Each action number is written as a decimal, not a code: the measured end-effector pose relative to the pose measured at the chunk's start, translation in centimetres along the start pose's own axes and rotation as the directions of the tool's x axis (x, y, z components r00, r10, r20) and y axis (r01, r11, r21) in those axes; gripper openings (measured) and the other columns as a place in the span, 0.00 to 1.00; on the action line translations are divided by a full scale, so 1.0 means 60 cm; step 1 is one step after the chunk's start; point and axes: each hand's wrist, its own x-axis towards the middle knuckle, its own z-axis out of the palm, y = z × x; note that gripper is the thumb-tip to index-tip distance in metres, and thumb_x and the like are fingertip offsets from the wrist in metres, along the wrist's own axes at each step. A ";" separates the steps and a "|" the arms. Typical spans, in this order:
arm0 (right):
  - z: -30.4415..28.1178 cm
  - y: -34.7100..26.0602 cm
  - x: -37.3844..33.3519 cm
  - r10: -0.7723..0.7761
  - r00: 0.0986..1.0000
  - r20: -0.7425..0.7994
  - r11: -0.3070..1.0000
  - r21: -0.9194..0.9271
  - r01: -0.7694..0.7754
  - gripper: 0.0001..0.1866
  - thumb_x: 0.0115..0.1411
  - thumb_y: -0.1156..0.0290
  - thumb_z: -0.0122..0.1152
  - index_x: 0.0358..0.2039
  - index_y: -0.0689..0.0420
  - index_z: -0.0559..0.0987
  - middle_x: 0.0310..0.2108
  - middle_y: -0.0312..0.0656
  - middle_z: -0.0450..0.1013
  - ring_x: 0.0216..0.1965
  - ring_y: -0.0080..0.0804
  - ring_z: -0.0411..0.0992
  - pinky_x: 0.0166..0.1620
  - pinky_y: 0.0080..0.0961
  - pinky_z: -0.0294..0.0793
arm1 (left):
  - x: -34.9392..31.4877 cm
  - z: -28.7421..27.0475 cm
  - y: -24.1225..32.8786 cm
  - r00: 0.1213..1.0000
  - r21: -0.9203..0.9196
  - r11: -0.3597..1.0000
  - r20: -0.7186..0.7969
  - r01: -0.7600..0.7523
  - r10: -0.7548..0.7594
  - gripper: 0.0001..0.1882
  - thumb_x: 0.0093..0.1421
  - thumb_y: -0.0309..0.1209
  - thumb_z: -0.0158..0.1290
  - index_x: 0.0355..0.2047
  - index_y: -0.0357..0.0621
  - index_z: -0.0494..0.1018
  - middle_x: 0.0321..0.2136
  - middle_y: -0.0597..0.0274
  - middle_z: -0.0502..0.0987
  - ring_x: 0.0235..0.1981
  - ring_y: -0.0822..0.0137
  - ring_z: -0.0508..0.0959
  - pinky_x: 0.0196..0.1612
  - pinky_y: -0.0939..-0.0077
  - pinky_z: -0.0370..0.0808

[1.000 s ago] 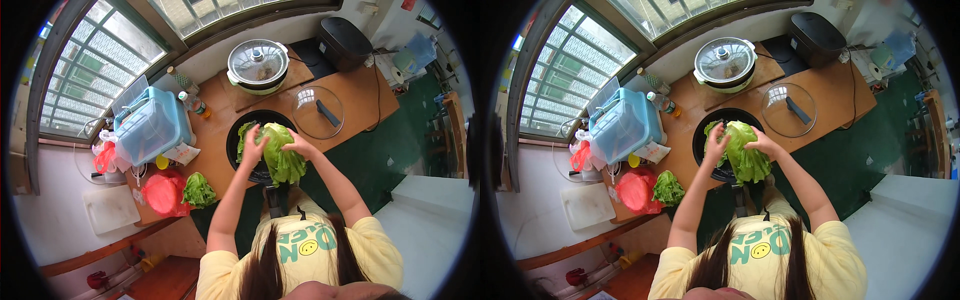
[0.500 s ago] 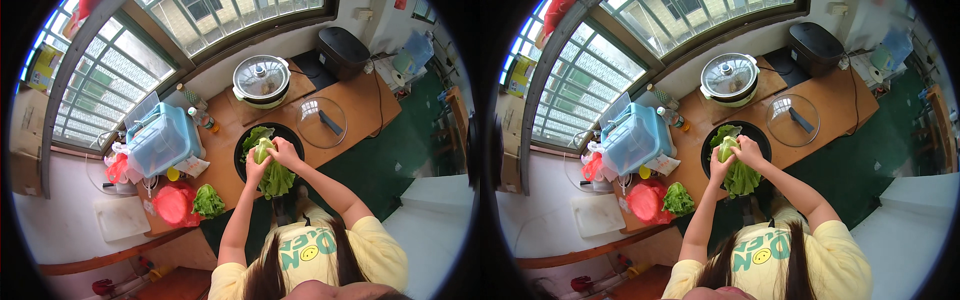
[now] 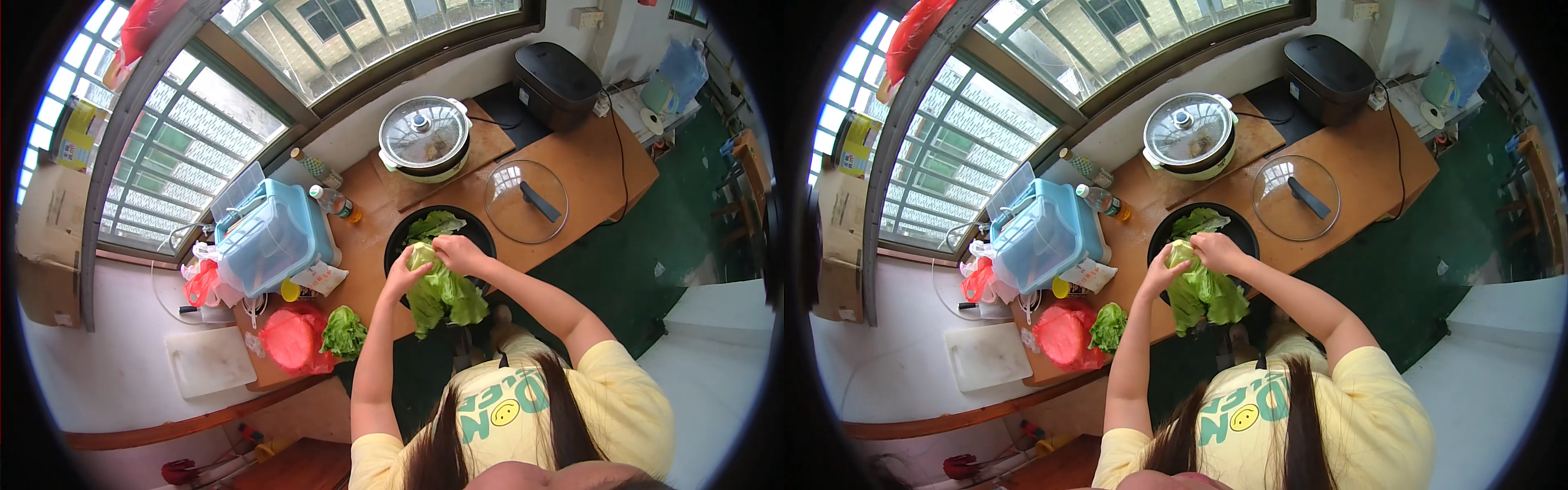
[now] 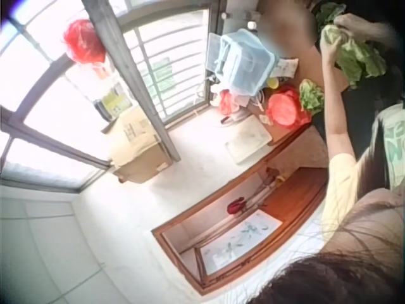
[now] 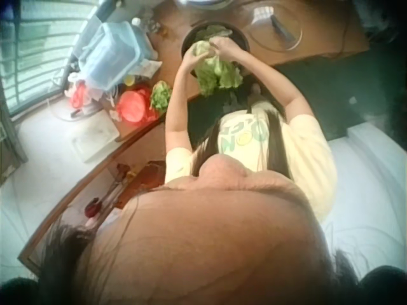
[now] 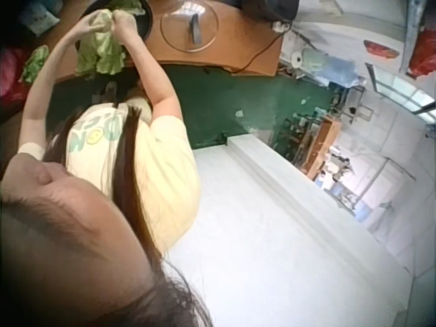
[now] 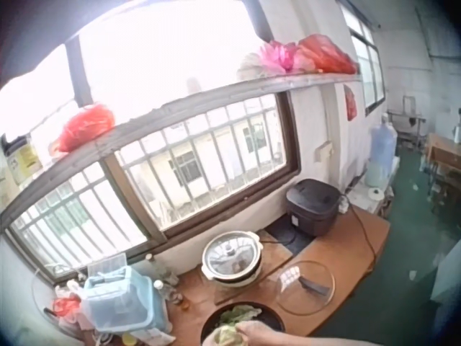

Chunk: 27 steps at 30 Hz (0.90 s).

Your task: The person fills a frying pan with water from a tap and then tears lettuce leaves by hand, placing them into the pan. The person handles the lettuce leaves individually, separating them from the head and arranging them in the water-filled pan.

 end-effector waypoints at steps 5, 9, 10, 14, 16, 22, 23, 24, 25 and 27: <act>-0.018 0.032 0.019 -0.050 0.998 0.035 0.987 -0.151 0.054 0.03 0.52 0.73 0.54 0.27 0.58 0.72 0.28 0.46 0.70 0.33 0.47 0.71 0.35 0.40 0.71 | 0.014 -0.024 0.019 0.996 0.078 0.994 0.032 0.083 -0.085 0.30 0.54 0.41 0.57 0.53 0.40 0.63 0.43 0.55 0.74 0.44 0.66 0.73 0.46 0.73 0.69; -0.001 0.108 0.022 0.028 0.987 -0.157 0.996 -0.077 -0.041 0.06 0.52 0.72 0.56 0.27 0.60 0.72 0.30 0.48 0.70 0.33 0.49 0.71 0.37 0.40 0.71 | -0.003 -0.049 0.004 0.988 -0.048 0.991 -0.090 0.124 -0.128 0.28 0.57 0.40 0.55 0.52 0.36 0.63 0.45 0.56 0.72 0.45 0.67 0.71 0.46 0.74 0.69; 0.001 0.118 0.022 0.045 0.973 -0.226 0.996 -0.061 -0.060 0.06 0.52 0.71 0.57 0.27 0.60 0.72 0.29 0.48 0.70 0.33 0.49 0.71 0.37 0.40 0.70 | -0.006 -0.058 -0.008 0.984 -0.103 0.988 -0.127 0.111 -0.124 0.26 0.57 0.39 0.54 0.50 0.35 0.64 0.44 0.56 0.72 0.45 0.68 0.71 0.46 0.75 0.69; 0.005 0.136 0.027 0.071 0.977 -0.200 0.985 -0.142 -0.100 0.10 0.52 0.70 0.58 0.34 0.59 0.74 0.35 0.46 0.69 0.39 0.46 0.69 0.40 0.39 0.69 | -0.016 -0.083 -0.014 0.989 -0.287 0.950 -0.033 0.127 -0.142 0.21 0.60 0.37 0.52 0.48 0.38 0.65 0.42 0.62 0.72 0.41 0.73 0.72 0.44 0.78 0.69; 0.002 0.096 0.037 -0.063 0.964 -0.259 0.965 -0.263 -0.008 0.14 0.52 0.67 0.59 0.38 0.58 0.74 0.39 0.45 0.68 0.44 0.44 0.67 0.42 0.38 0.69 | -0.026 -0.085 -0.012 0.990 -0.373 0.919 -0.007 0.130 -0.143 0.19 0.61 0.38 0.50 0.47 0.39 0.66 0.39 0.63 0.73 0.39 0.75 0.73 0.43 0.79 0.70; 0.038 0.023 0.039 0.050 0.934 0.354 0.795 0.552 -0.251 0.29 0.55 0.59 0.59 0.54 0.58 0.64 0.45 0.43 0.67 0.48 0.31 0.65 0.50 0.28 0.65 | -0.021 -0.039 -0.012 0.992 -0.703 0.706 -0.011 0.083 -0.127 0.14 0.65 0.37 0.44 0.43 0.40 0.69 0.35 0.69 0.74 0.35 0.78 0.74 0.38 0.84 0.71; 0.044 0.023 0.031 0.111 0.916 0.386 0.698 0.626 -0.348 0.29 0.55 0.59 0.59 0.54 0.59 0.64 0.45 0.44 0.67 0.47 0.31 0.65 0.48 0.26 0.65 | -0.022 -0.028 -0.013 0.990 -0.710 0.700 -0.032 0.076 -0.140 0.14 0.65 0.37 0.43 0.43 0.41 0.69 0.35 0.69 0.74 0.34 0.79 0.73 0.37 0.84 0.71; 0.049 0.019 0.022 0.163 0.889 0.428 0.582 0.686 -0.437 0.30 0.56 0.59 0.59 0.55 0.59 0.63 0.44 0.44 0.67 0.46 0.30 0.66 0.47 0.24 0.65 | -0.021 -0.022 -0.021 0.989 -0.650 0.757 -0.049 0.073 -0.138 0.14 0.65 0.37 0.42 0.44 0.41 0.69 0.35 0.69 0.74 0.34 0.79 0.73 0.37 0.83 0.71; 0.053 0.017 0.015 0.207 0.856 0.474 0.451 0.730 -0.514 0.30 0.56 0.59 0.58 0.55 0.60 0.63 0.43 0.45 0.68 0.45 0.30 0.66 0.46 0.23 0.65 | -0.017 -0.017 -0.034 0.989 -0.585 0.808 -0.066 0.071 -0.135 0.14 0.66 0.36 0.42 0.44 0.41 0.69 0.35 0.68 0.74 0.35 0.78 0.73 0.38 0.83 0.71; 0.081 0.050 0.003 0.226 0.897 0.379 0.541 0.717 -0.439 0.27 0.57 0.63 0.56 0.54 0.60 0.62 0.46 0.42 0.67 0.46 0.28 0.66 0.48 0.24 0.65 | -0.006 -0.006 -0.046 0.985 -0.367 0.927 -0.117 0.075 -0.126 0.12 0.65 0.34 0.42 0.43 0.41 0.68 0.32 0.69 0.72 0.33 0.79 0.71 0.37 0.83 0.69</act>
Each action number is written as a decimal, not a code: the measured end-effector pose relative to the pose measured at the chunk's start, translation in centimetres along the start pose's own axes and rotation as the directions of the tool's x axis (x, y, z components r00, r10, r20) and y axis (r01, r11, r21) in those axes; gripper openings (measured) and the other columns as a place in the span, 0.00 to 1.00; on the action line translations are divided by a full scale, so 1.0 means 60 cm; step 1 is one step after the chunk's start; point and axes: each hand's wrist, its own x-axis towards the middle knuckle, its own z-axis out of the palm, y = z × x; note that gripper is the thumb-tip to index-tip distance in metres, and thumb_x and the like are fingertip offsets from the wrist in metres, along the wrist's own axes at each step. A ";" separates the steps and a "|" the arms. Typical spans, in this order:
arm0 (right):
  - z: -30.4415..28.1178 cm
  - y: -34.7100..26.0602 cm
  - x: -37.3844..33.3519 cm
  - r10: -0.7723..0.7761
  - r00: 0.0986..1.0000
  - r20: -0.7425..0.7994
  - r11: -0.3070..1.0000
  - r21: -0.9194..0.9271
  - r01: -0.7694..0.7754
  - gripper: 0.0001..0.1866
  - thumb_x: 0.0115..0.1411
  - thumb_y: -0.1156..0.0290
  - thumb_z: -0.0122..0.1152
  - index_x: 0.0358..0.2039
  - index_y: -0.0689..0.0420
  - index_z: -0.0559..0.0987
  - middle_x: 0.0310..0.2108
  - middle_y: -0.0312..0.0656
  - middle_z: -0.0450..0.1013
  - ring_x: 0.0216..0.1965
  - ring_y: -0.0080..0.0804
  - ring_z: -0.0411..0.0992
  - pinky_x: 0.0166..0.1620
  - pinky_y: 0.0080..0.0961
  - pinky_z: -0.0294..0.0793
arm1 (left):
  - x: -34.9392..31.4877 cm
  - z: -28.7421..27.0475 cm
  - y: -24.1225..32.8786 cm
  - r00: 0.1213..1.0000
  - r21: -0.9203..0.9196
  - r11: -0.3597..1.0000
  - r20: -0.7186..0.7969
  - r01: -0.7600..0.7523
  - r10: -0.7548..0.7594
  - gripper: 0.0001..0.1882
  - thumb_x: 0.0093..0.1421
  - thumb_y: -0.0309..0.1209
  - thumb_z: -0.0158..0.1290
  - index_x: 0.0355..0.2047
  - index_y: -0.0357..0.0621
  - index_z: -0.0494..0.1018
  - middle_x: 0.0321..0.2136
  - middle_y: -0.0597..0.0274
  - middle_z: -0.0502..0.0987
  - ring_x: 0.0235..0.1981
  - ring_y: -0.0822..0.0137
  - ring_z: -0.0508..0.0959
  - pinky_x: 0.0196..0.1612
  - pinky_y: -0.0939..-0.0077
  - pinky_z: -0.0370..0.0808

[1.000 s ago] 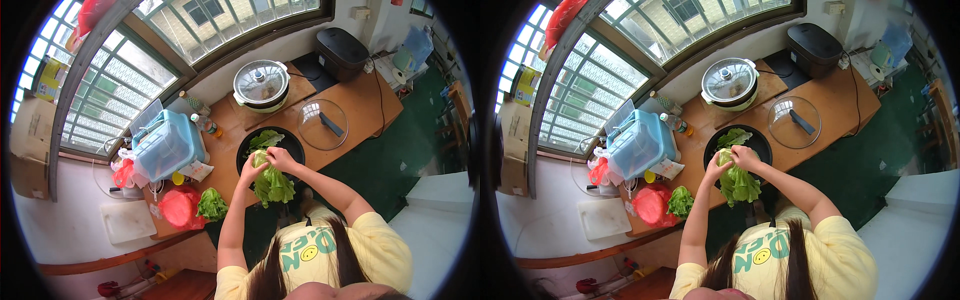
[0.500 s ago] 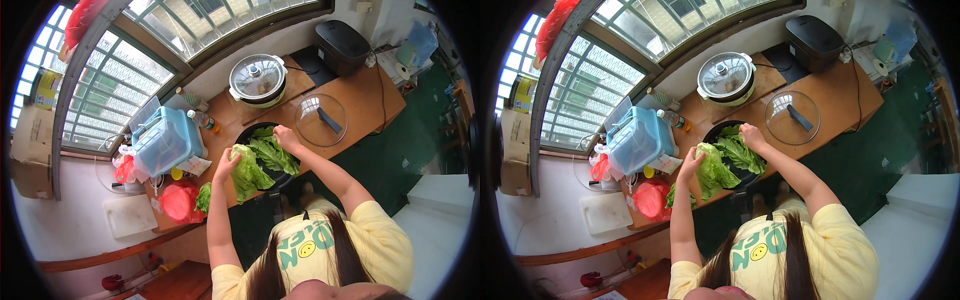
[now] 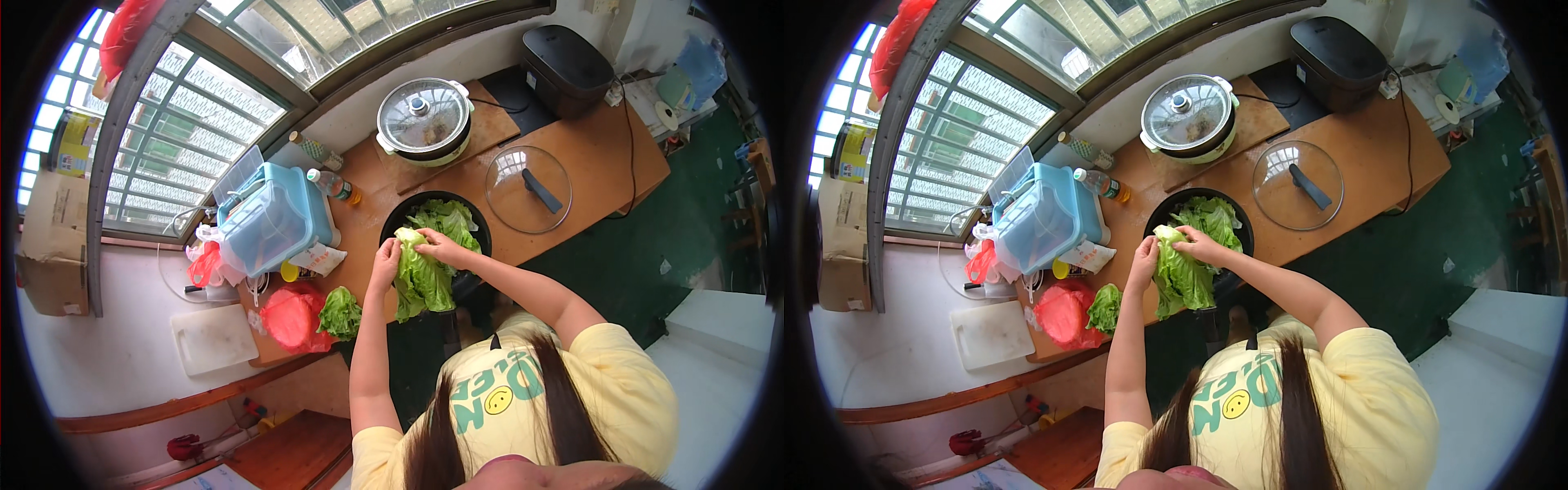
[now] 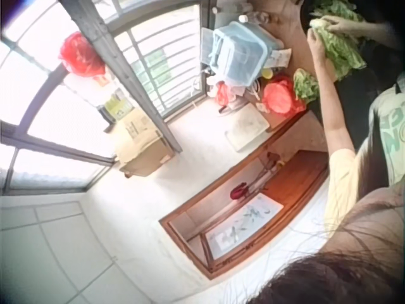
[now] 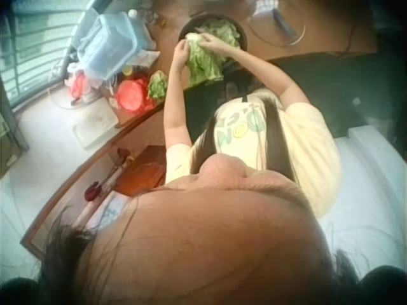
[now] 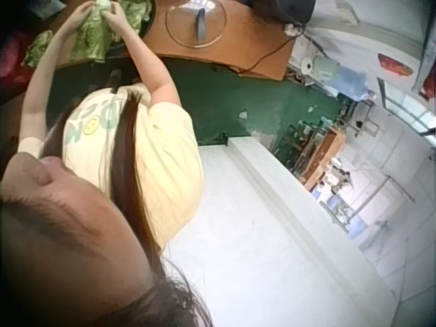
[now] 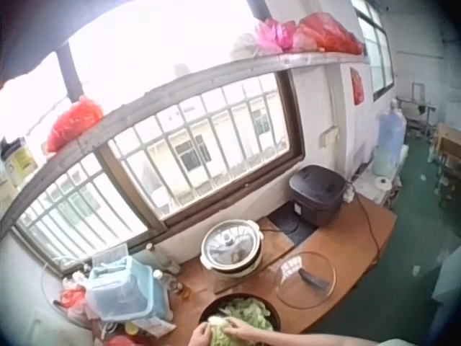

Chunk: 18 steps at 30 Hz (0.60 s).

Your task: The person fills a frying pan with water from a tap and then tears lettuce leaves by hand, placing them into the pan. The person handles the lettuce leaves individually, separating them from the head and arranging them in the water-filled pan.

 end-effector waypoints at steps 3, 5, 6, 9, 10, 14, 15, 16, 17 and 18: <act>0.001 0.028 -0.005 -0.125 0.978 -0.168 0.989 -0.102 0.109 0.21 0.60 0.66 0.49 0.52 0.62 0.64 0.45 0.44 0.68 0.45 0.30 0.67 0.49 0.26 0.65 | 0.003 0.018 0.006 0.997 0.286 0.956 -0.038 -0.058 0.072 0.11 0.64 0.33 0.43 0.41 0.40 0.68 0.29 0.70 0.70 0.31 0.78 0.68 0.36 0.82 0.67; -0.005 0.043 -0.009 -0.186 0.945 -0.269 0.968 -0.216 0.129 0.20 0.61 0.66 0.47 0.50 0.63 0.66 0.44 0.46 0.70 0.45 0.33 0.68 0.48 0.26 0.65 | 0.001 0.031 0.020 0.999 0.339 0.941 -0.024 -0.024 0.034 0.10 0.63 0.33 0.45 0.38 0.39 0.66 0.28 0.67 0.69 0.31 0.75 0.68 0.36 0.78 0.67; 0.000 0.036 -0.017 -0.254 0.919 -0.301 0.939 -0.303 0.160 0.19 0.60 0.64 0.46 0.49 0.61 0.68 0.39 0.53 0.72 0.43 0.45 0.70 0.45 0.36 0.67 | 0.001 0.029 0.016 0.999 0.382 0.924 -0.015 -0.020 0.028 0.10 0.63 0.34 0.45 0.37 0.38 0.66 0.30 0.64 0.70 0.32 0.72 0.69 0.37 0.75 0.67; -0.008 0.009 -0.036 -0.166 0.956 -0.244 0.900 -0.433 0.046 0.17 0.59 0.66 0.46 0.47 0.58 0.69 0.35 0.55 0.73 0.39 0.50 0.71 0.41 0.39 0.68 | 0.007 0.020 0.008 0.999 0.485 0.873 0.005 -0.045 0.049 0.10 0.61 0.33 0.48 0.33 0.38 0.64 0.28 0.62 0.71 0.31 0.71 0.70 0.36 0.74 0.67; -0.014 0.011 -0.036 -0.194 0.957 -0.217 0.887 -0.455 0.077 0.16 0.59 0.66 0.46 0.47 0.58 0.69 0.34 0.55 0.73 0.38 0.51 0.71 0.40 0.40 0.69 | 0.012 0.015 0.008 0.998 0.514 0.856 0.013 -0.060 0.062 0.10 0.61 0.33 0.49 0.32 0.38 0.64 0.27 0.63 0.70 0.30 0.71 0.70 0.35 0.75 0.67; -0.056 -0.005 -0.031 -0.240 0.968 -0.074 0.743 -0.656 0.134 0.15 0.58 0.66 0.48 0.44 0.57 0.71 0.31 0.55 0.73 0.36 0.53 0.71 0.37 0.43 0.70 | 0.040 -0.015 0.047 0.964 0.433 0.901 0.248 -0.018 -0.100 0.07 0.61 0.31 0.50 0.32 0.40 0.68 0.24 0.73 0.68 0.26 0.81 0.67 0.29 0.83 0.66; -0.068 -0.020 -0.035 -0.225 0.974 -0.031 0.676 -0.725 0.133 0.14 0.58 0.66 0.49 0.44 0.57 0.71 0.31 0.55 0.74 0.35 0.54 0.72 0.37 0.43 0.70 | 0.043 -0.018 0.062 0.947 0.397 0.917 0.304 -0.027 -0.104 0.07 0.60 0.31 0.50 0.32 0.40 0.69 0.24 0.73 0.68 0.26 0.81 0.67 0.30 0.83 0.66; -0.074 -0.041 -0.039 -0.239 0.971 0.011 0.589 -0.793 0.153 0.13 0.58 0.65 0.50 0.41 0.55 0.71 0.29 0.53 0.74 0.34 0.52 0.72 0.37 0.45 0.70 | 0.045 -0.024 0.070 0.936 0.386 0.922 0.329 -0.013 -0.124 0.08 0.60 0.32 0.50 0.32 0.39 0.69 0.24 0.73 0.69 0.27 0.81 0.68 0.30 0.83 0.66; -0.078 -0.063 -0.045 -0.196 0.979 0.052 0.544 -0.825 0.153 0.11 0.58 0.64 0.50 0.39 0.55 0.71 0.29 0.52 0.74 0.34 0.51 0.72 0.37 0.45 0.70 | 0.045 -0.027 0.075 0.924 0.375 0.927 0.353 0.001 -0.144 0.08 0.60 0.32 0.51 0.33 0.39 0.70 0.25 0.72 0.70 0.27 0.81 0.68 0.30 0.84 0.66; -0.085 -0.064 -0.042 -0.207 0.976 0.061 0.520 -0.839 0.163 0.11 0.58 0.64 0.50 0.38 0.54 0.71 0.30 0.51 0.74 0.34 0.50 0.72 0.37 0.45 0.70 | 0.045 -0.025 0.083 0.921 0.396 0.918 0.354 0.008 -0.161 0.09 0.59 0.32 0.51 0.33 0.38 0.70 0.25 0.71 0.70 0.27 0.80 0.68 0.31 0.82 0.66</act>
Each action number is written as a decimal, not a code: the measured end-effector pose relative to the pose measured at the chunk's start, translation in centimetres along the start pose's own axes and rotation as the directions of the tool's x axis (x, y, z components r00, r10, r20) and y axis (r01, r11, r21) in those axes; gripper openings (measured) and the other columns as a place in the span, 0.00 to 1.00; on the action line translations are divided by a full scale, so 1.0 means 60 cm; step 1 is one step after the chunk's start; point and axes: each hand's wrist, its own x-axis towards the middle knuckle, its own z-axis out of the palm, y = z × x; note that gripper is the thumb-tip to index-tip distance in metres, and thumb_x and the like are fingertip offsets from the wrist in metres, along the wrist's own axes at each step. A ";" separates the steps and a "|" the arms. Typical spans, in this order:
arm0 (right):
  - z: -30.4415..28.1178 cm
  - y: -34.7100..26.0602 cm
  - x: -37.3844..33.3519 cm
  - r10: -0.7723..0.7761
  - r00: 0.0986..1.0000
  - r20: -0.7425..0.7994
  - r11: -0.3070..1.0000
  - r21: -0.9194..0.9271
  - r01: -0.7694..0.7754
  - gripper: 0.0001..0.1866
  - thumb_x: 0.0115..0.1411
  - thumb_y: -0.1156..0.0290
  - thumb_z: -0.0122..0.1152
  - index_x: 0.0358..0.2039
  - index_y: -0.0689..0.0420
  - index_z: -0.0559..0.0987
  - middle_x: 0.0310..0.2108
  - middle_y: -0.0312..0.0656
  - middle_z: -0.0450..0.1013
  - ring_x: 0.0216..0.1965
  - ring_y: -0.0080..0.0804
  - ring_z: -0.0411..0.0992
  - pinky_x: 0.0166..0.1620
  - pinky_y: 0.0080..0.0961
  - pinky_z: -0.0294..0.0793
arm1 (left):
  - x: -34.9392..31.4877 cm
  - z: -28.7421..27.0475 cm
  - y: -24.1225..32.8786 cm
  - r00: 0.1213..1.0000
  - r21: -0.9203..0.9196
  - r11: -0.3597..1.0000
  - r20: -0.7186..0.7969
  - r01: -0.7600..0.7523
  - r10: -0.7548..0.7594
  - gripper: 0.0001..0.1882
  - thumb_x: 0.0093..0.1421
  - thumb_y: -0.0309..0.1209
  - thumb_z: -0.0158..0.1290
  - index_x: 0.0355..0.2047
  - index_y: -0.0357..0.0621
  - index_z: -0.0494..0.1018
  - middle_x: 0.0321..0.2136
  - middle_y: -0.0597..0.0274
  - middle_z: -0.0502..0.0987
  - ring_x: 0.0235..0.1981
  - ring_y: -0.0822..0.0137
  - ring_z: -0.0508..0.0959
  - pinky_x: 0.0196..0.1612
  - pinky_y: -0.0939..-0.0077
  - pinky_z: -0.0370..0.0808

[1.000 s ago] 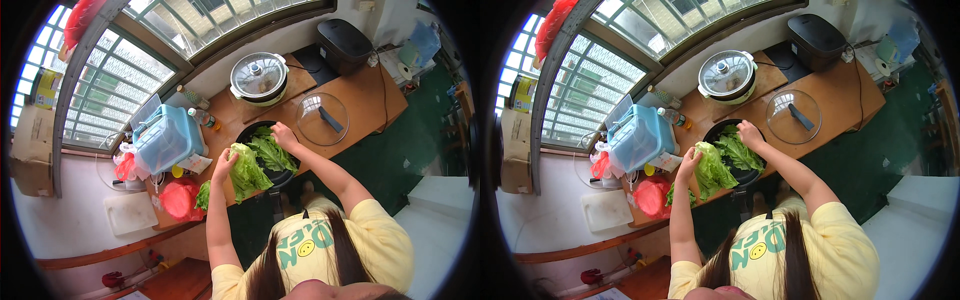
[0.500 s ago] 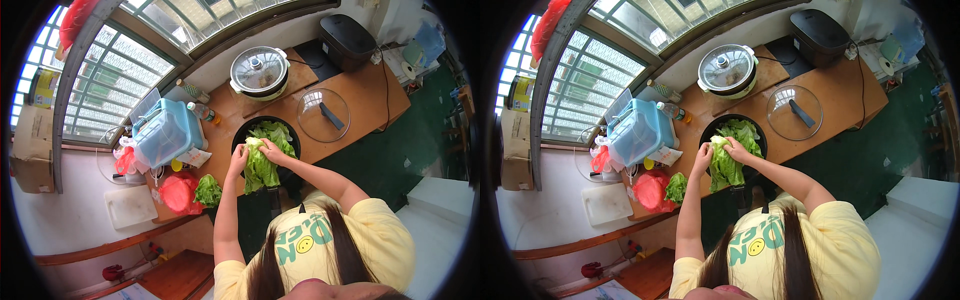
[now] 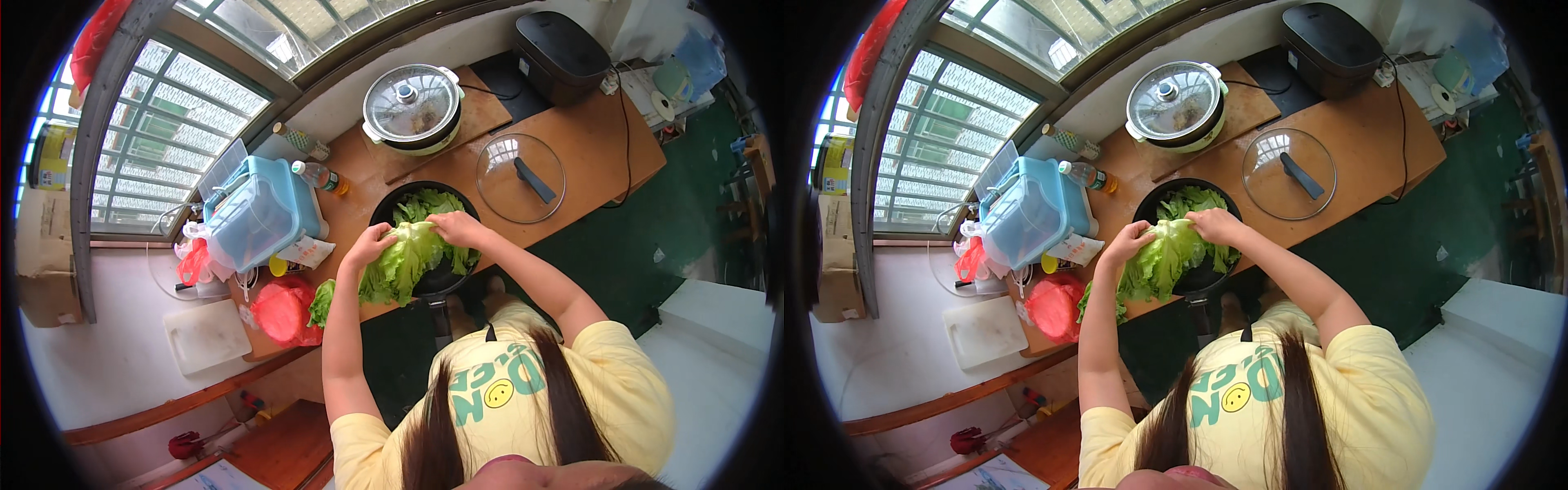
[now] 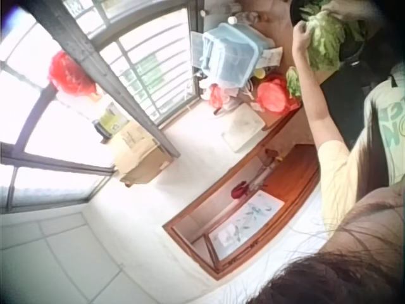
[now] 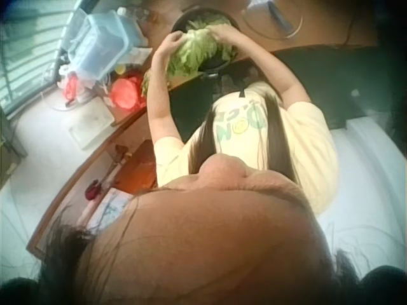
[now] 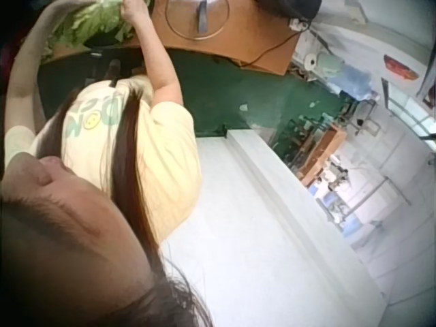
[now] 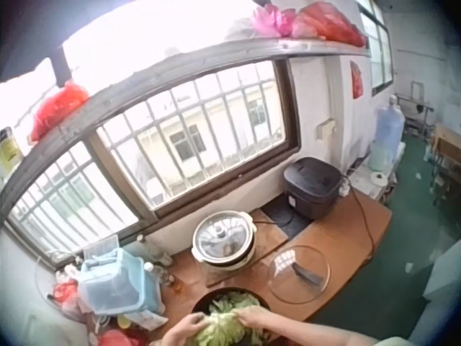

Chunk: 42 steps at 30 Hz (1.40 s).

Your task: The person fills a frying pan with water from a tap and then tears lettuce leaves by hand, placing them into the pan. The person handles the lettuce leaves individually, separating them from the head and arranging them in the water-filled pan.

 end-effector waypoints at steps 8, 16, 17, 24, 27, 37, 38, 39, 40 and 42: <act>-0.022 0.059 0.004 0.153 0.976 0.155 0.966 0.184 -0.181 0.20 0.56 0.61 0.56 0.47 0.56 0.71 0.36 0.51 0.72 0.39 0.47 0.71 0.41 0.37 0.70 | -0.049 -0.067 0.029 0.998 -0.001 0.998 0.003 0.058 -0.058 0.10 0.57 0.31 0.52 0.35 0.36 0.72 0.26 0.70 0.72 0.29 0.80 0.69 0.33 0.82 0.68; 0.022 -0.051 0.031 -0.060 0.998 -0.027 0.846 0.529 0.065 0.42 0.48 0.55 0.67 0.59 0.56 0.59 0.55 0.46 0.60 0.56 0.38 0.59 0.57 0.31 0.60 | -0.043 -0.015 0.027 0.990 -0.568 0.813 -0.119 -0.129 0.074 0.08 0.61 0.28 0.48 0.40 0.39 0.68 0.35 0.66 0.74 0.35 0.77 0.74 0.38 0.83 0.72; 0.030 -0.053 0.033 -0.032 0.999 0.017 0.700 0.714 0.010 0.42 0.48 0.56 0.67 0.60 0.55 0.58 0.56 0.44 0.59 0.57 0.36 0.58 0.57 0.30 0.59 | -0.035 0.001 0.019 0.982 -0.605 0.777 -0.171 -0.171 0.083 0.06 0.62 0.27 0.47 0.38 0.39 0.69 0.33 0.69 0.73 0.33 0.80 0.72 0.37 0.85 0.71; 0.019 -0.032 0.038 -0.006 0.966 0.258 0.500 0.838 -0.221 0.41 0.42 0.62 0.72 0.55 0.56 0.62 0.51 0.40 0.64 0.52 0.30 0.63 0.53 0.27 0.62 | -0.019 0.015 0.012 0.992 -0.394 0.913 -0.109 -0.106 0.068 0.05 0.62 0.29 0.47 0.35 0.40 0.69 0.28 0.73 0.71 0.29 0.83 0.69 0.33 0.88 0.67; 0.003 -0.030 0.031 -0.032 0.970 0.240 0.715 0.684 -0.146 0.36 0.41 0.62 0.71 0.50 0.57 0.66 0.45 0.41 0.68 0.46 0.29 0.66 0.50 0.26 0.65 | -0.027 -0.026 0.016 0.997 -0.162 0.987 0.070 0.020 -0.009 0.06 0.62 0.29 0.47 0.35 0.39 0.70 0.26 0.72 0.72 0.30 0.82 0.70 0.34 0.86 0.68; -0.072 0.007 -0.010 0.062 0.968 0.242 0.797 0.572 -0.194 0.33 0.40 0.61 0.71 0.46 0.58 0.68 0.40 0.42 0.70 0.43 0.30 0.68 0.47 0.25 0.66 | -0.024 -0.039 0.034 0.995 -0.126 0.989 -0.054 0.071 -0.079 0.11 0.60 0.33 0.50 0.35 0.37 0.72 0.25 0.70 0.73 0.28 0.78 0.71 0.33 0.81 0.69; -0.067 0.014 -0.012 0.089 0.975 0.204 0.757 0.622 -0.199 0.33 0.40 0.60 0.71 0.46 0.58 0.69 0.40 0.43 0.70 0.43 0.31 0.68 0.47 0.26 0.66 | -0.006 -0.025 0.013 0.991 -0.168 0.986 -0.132 0.007 -0.030 0.11 0.60 0.34 0.50 0.36 0.37 0.72 0.26 0.69 0.73 0.28 0.78 0.72 0.33 0.80 0.70; -0.063 0.020 -0.012 0.116 0.979 0.165 0.717 0.669 -0.198 0.34 0.39 0.59 0.72 0.46 0.58 0.69 0.40 0.43 0.71 0.43 0.31 0.69 0.47 0.27 0.66 | 0.015 -0.008 -0.004 0.977 -0.202 0.977 -0.212 -0.063 0.019 0.12 0.60 0.34 0.50 0.37 0.37 0.72 0.26 0.69 0.74 0.28 0.77 0.72 0.33 0.80 0.70; -0.050 0.028 -0.010 0.138 0.984 0.116 0.734 0.655 -0.180 0.34 0.39 0.57 0.72 0.46 0.58 0.69 0.41 0.43 0.71 0.43 0.32 0.69 0.48 0.28 0.66 | 0.033 0.021 -0.015 0.929 -0.046 0.999 -0.371 -0.022 0.004 0.17 0.59 0.37 0.51 0.42 0.36 0.70 0.33 0.61 0.75 0.34 0.70 0.74 0.40 0.73 0.70; -0.022 0.033 -0.008 0.194 0.980 0.039 0.744 0.645 -0.174 0.34 0.40 0.56 0.72 0.45 0.58 0.69 0.41 0.44 0.71 0.44 0.33 0.69 0.48 0.28 0.66 | 0.063 0.076 -0.056 0.720 0.477 0.874 -0.574 -0.094 0.391 0.21 0.58 0.40 0.52 0.45 0.36 0.69 0.42 0.51 0.71 0.44 0.56 0.70 0.49 0.64 0.65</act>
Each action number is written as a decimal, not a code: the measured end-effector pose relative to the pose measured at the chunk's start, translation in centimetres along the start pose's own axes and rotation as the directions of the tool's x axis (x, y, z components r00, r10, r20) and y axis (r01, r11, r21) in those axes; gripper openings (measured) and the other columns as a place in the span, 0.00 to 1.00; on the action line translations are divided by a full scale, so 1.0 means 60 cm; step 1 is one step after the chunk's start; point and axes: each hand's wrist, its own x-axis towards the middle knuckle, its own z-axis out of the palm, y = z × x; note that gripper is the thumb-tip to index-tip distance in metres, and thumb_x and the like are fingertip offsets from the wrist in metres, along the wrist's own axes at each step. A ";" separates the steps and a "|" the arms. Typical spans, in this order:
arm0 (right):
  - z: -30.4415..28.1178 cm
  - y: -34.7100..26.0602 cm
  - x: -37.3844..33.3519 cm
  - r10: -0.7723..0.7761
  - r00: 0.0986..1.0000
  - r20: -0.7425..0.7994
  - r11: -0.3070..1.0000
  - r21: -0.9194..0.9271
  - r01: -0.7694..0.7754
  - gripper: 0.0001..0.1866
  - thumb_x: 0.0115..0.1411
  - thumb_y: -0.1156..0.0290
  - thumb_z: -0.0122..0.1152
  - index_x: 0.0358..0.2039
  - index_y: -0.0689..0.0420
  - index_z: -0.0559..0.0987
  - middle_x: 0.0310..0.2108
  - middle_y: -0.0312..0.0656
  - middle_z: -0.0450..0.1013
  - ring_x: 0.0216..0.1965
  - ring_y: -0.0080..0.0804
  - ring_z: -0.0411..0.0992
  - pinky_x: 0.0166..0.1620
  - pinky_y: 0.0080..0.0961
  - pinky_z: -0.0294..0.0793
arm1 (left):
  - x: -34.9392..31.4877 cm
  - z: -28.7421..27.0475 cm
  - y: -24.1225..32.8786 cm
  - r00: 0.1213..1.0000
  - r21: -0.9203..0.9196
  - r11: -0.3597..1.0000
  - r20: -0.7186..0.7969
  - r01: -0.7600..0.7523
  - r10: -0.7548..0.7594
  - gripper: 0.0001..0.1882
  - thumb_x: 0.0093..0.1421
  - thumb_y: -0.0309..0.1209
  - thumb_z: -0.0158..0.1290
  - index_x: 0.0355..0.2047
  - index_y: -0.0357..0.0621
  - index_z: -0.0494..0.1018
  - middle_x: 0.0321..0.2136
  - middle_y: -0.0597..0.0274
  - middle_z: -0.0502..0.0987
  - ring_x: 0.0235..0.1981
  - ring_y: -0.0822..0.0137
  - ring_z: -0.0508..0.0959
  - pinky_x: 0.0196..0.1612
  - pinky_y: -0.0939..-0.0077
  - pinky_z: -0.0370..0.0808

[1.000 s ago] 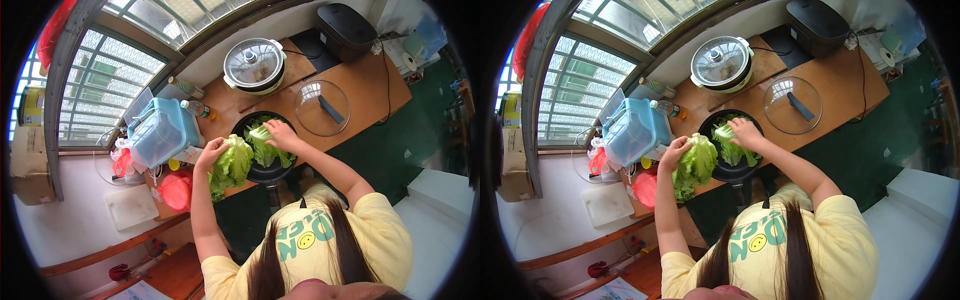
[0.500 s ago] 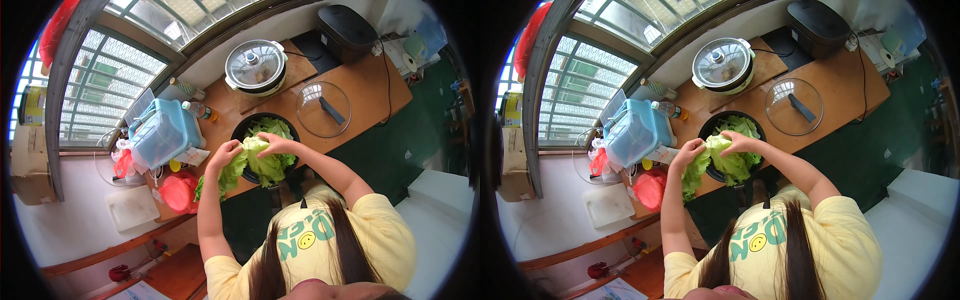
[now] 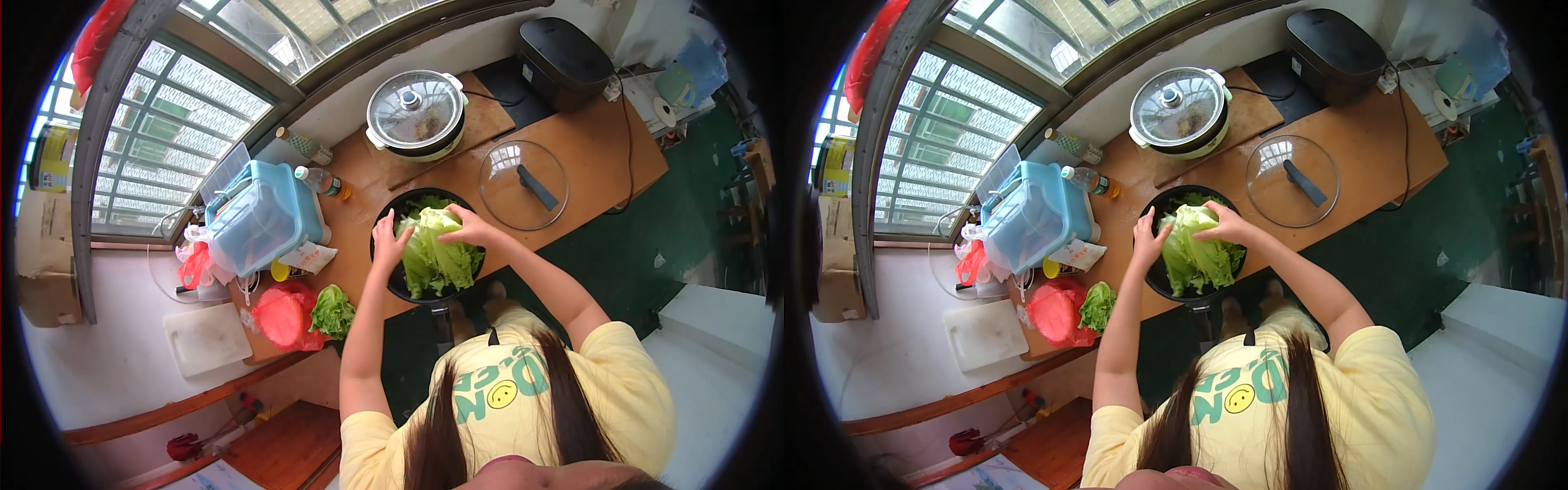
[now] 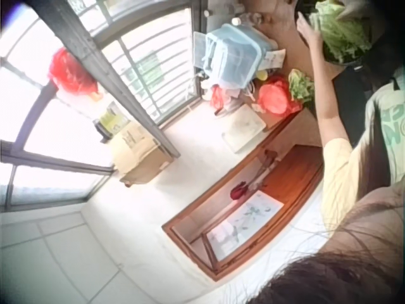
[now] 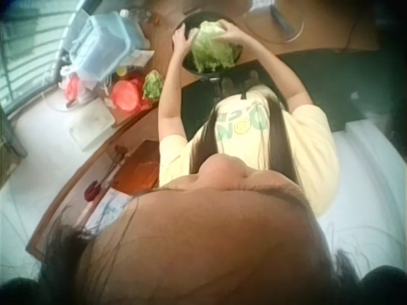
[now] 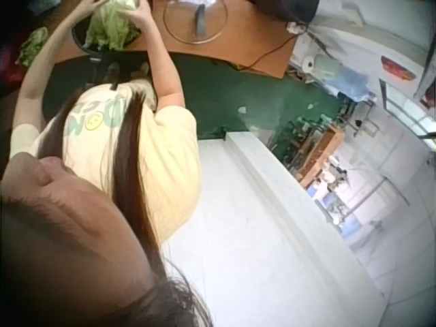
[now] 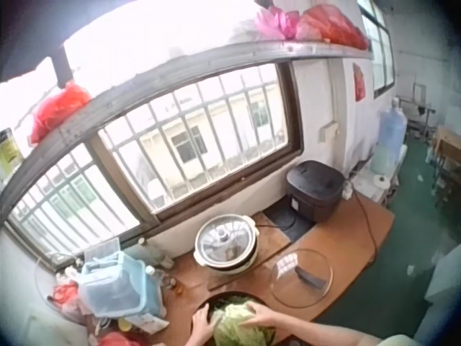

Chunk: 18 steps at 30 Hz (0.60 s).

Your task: The person fills a frying pan with water from a tap and then tears lettuce leaves by hand, placing them into the pan. The person handles the lettuce leaves individually, separating them from the head and arranging them in the water-filled pan.

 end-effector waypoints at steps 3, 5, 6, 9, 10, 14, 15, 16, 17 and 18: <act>0.017 0.013 -0.010 -0.032 0.986 -0.165 0.999 -0.045 0.025 0.30 0.47 0.56 0.67 0.45 0.59 0.69 0.40 0.46 0.72 0.42 0.34 0.70 0.46 0.29 0.67 | -0.015 -0.004 0.095 0.987 -0.086 0.991 -0.121 0.099 -0.109 0.17 0.56 0.37 0.54 0.40 0.38 0.70 0.37 0.53 0.71 0.42 0.57 0.71 0.44 0.67 0.68; 0.036 0.031 -0.009 -0.025 0.966 -0.259 0.999 0.030 0.034 0.27 0.51 0.56 0.64 0.45 0.59 0.69 0.39 0.46 0.72 0.42 0.35 0.70 0.45 0.29 0.68 | -0.040 0.005 0.137 0.975 -0.216 0.954 -0.028 0.208 -0.219 0.20 0.54 0.39 0.56 0.42 0.38 0.69 0.35 0.52 0.70 0.42 0.56 0.70 0.42 0.68 0.69; 0.046 0.030 -0.010 -0.053 0.953 -0.298 0.998 0.000 0.055 0.22 0.55 0.59 0.60 0.44 0.60 0.69 0.38 0.46 0.72 0.40 0.34 0.70 0.44 0.28 0.68 | -0.056 0.024 0.141 0.983 -0.152 0.977 -0.080 0.151 -0.164 0.24 0.53 0.41 0.57 0.44 0.37 0.67 0.36 0.51 0.70 0.42 0.56 0.71 0.42 0.70 0.70; 0.065 0.032 -0.012 -0.069 0.965 -0.252 0.997 0.024 0.077 0.20 0.56 0.60 0.59 0.43 0.60 0.70 0.37 0.45 0.72 0.39 0.32 0.70 0.43 0.27 0.68 | -0.083 0.059 0.113 0.968 -0.257 0.935 0.005 0.242 -0.249 0.36 0.51 0.44 0.59 0.52 0.35 0.60 0.43 0.51 0.69 0.43 0.60 0.72 0.44 0.73 0.70; 0.066 0.035 -0.015 -0.086 0.969 -0.232 0.996 -0.024 0.083 0.18 0.57 0.62 0.58 0.42 0.60 0.70 0.36 0.44 0.72 0.38 0.30 0.70 0.42 0.26 0.68 | -0.086 0.056 0.112 0.932 -0.411 0.838 0.117 0.360 -0.343 0.36 0.51 0.45 0.59 0.53 0.34 0.59 0.44 0.52 0.69 0.43 0.62 0.72 0.45 0.73 0.70; 0.062 0.040 -0.012 -0.044 0.993 -0.112 0.995 0.088 0.054 0.16 0.58 0.63 0.57 0.42 0.60 0.71 0.35 0.39 0.71 0.38 0.23 0.67 0.41 0.22 0.67 | -0.092 0.031 0.085 0.861 -0.661 0.552 0.398 0.508 -0.316 0.31 0.59 0.43 0.52 0.56 0.38 0.58 0.45 0.60 0.71 0.43 0.70 0.72 0.44 0.77 0.70; 0.056 0.032 -0.007 -0.032 0.998 -0.062 0.993 0.111 0.038 0.16 0.58 0.63 0.57 0.42 0.60 0.71 0.36 0.38 0.70 0.38 0.23 0.67 0.41 0.22 0.67 | -0.091 0.019 0.083 0.856 -0.730 0.447 0.443 0.517 -0.266 0.29 0.61 0.42 0.50 0.56 0.38 0.58 0.44 0.61 0.71 0.43 0.72 0.72 0.44 0.78 0.70; 0.051 0.024 -0.005 -0.020 1.000 -0.011 0.991 0.134 0.021 0.16 0.58 0.63 0.56 0.43 0.60 0.71 0.36 0.38 0.70 0.38 0.22 0.67 0.41 0.21 0.67 | -0.091 0.008 0.084 0.860 -0.757 0.408 0.444 0.510 -0.251 0.24 0.64 0.40 0.45 0.56 0.40 0.59 0.45 0.64 0.71 0.42 0.76 0.72 0.43 0.80 0.70; 0.050 0.017 -0.006 -0.038 0.999 0.021 0.996 0.077 0.036 0.16 0.59 0.63 0.56 0.43 0.60 0.71 0.36 0.38 0.70 0.38 0.22 0.67 0.41 0.21 0.68 | -0.093 0.004 0.079 0.873 -0.755 0.437 0.420 0.488 -0.249 0.24 0.64 0.40 0.45 0.55 0.40 0.60 0.45 0.64 0.71 0.42 0.76 0.72 0.43 0.80 0.70; 0.049 -0.001 -0.010 -0.055 0.997 0.054 0.998 0.021 0.054 0.16 0.59 0.63 0.55 0.44 0.60 0.71 0.36 0.37 0.70 0.39 0.21 0.67 0.41 0.21 0.68 | -0.094 0.001 0.074 0.886 -0.752 0.467 0.396 0.465 -0.244 0.23 0.64 0.40 0.45 0.55 0.40 0.60 0.45 0.64 0.71 0.43 0.76 0.71 0.43 0.80 0.70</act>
